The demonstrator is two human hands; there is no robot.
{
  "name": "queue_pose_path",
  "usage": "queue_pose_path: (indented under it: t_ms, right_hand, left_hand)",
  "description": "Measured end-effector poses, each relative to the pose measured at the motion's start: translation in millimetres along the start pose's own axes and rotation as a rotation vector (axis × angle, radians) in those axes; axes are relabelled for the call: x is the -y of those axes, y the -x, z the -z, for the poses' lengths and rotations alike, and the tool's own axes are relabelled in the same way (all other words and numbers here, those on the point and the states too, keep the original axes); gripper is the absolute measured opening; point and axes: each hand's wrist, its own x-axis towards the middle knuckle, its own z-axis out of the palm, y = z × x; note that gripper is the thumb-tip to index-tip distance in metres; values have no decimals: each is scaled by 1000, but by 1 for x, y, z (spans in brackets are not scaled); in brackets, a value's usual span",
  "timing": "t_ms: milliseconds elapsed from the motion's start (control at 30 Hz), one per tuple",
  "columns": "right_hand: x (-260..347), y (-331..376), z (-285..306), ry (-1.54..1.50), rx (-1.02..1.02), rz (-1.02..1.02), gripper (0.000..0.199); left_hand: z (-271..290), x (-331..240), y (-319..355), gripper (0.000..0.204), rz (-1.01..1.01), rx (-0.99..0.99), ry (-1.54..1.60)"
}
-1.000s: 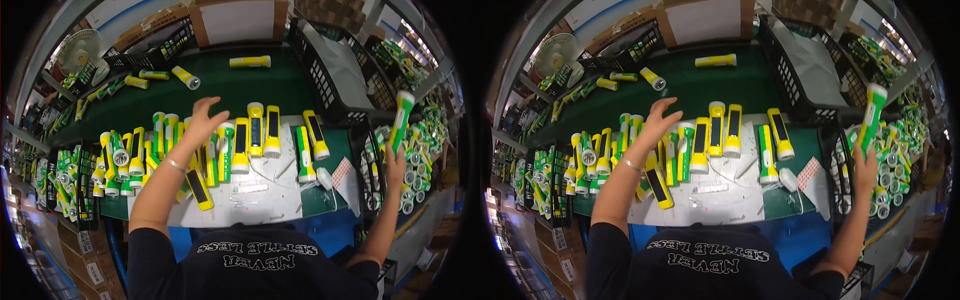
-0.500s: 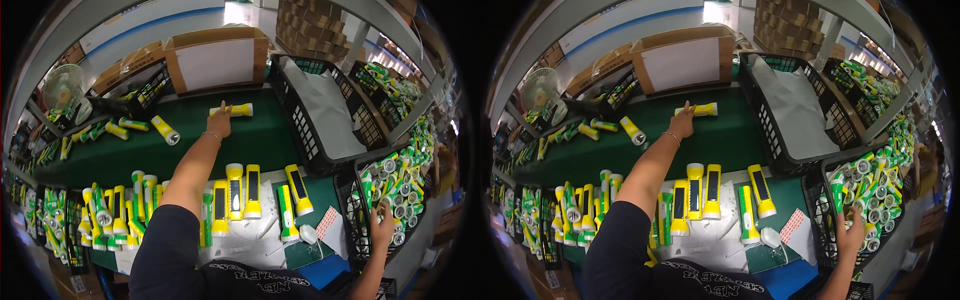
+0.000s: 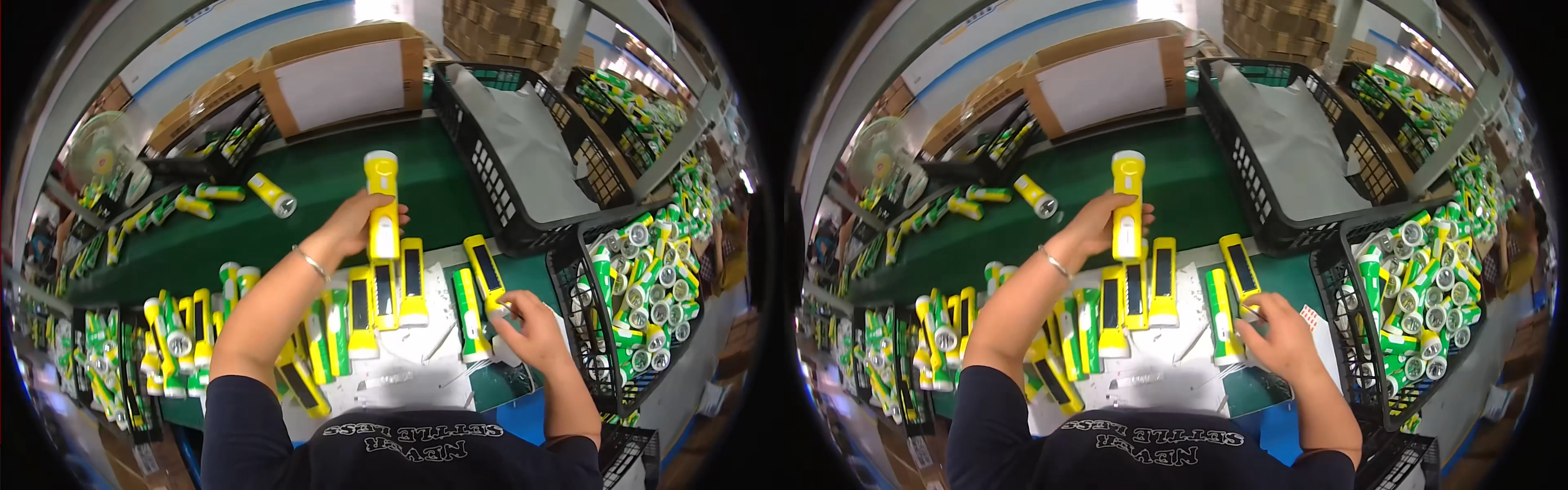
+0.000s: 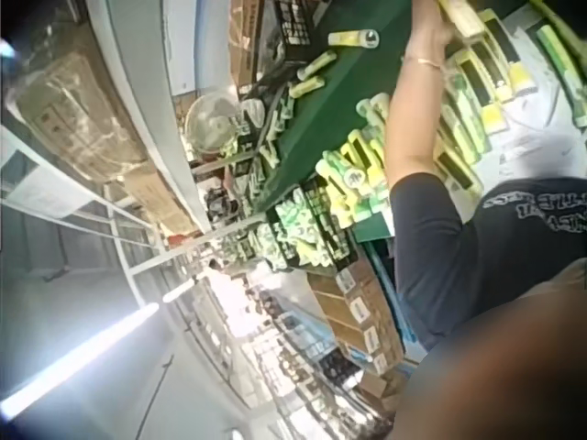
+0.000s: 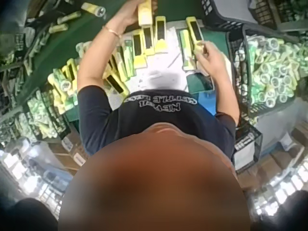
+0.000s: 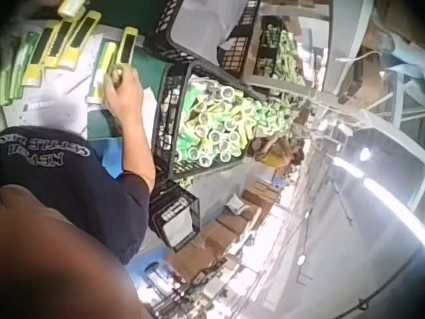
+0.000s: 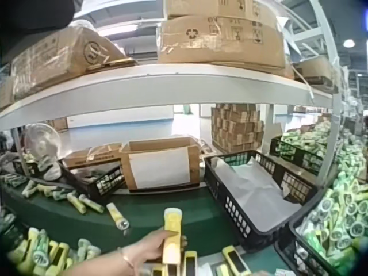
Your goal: Inspecting and arranging solar-powered flashlights at an assembly line workbench.
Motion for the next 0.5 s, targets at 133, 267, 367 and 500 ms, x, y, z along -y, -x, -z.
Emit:
queue_pose_path:
  t_ms: [133, 267, 367, 500]
  right_hand:
    - [45, 22, -36, -6, 88, 198, 30]
    - [70, 46, -72, -147, 245, 229, 23]
    - [70, 62, -97, -203, 260, 319, 16]
    - [76, 77, -117, -149, 197, 474, 10]
  left_hand:
    - [-13, 44, 105, 37, 89, -10, 330]
    - [-8, 98, 177, 36, 23, -91, 371]
    - [-2, 129, 208, 35, 32, -111, 481]
    - [2, 153, 228, 34, 19, -101, 466]
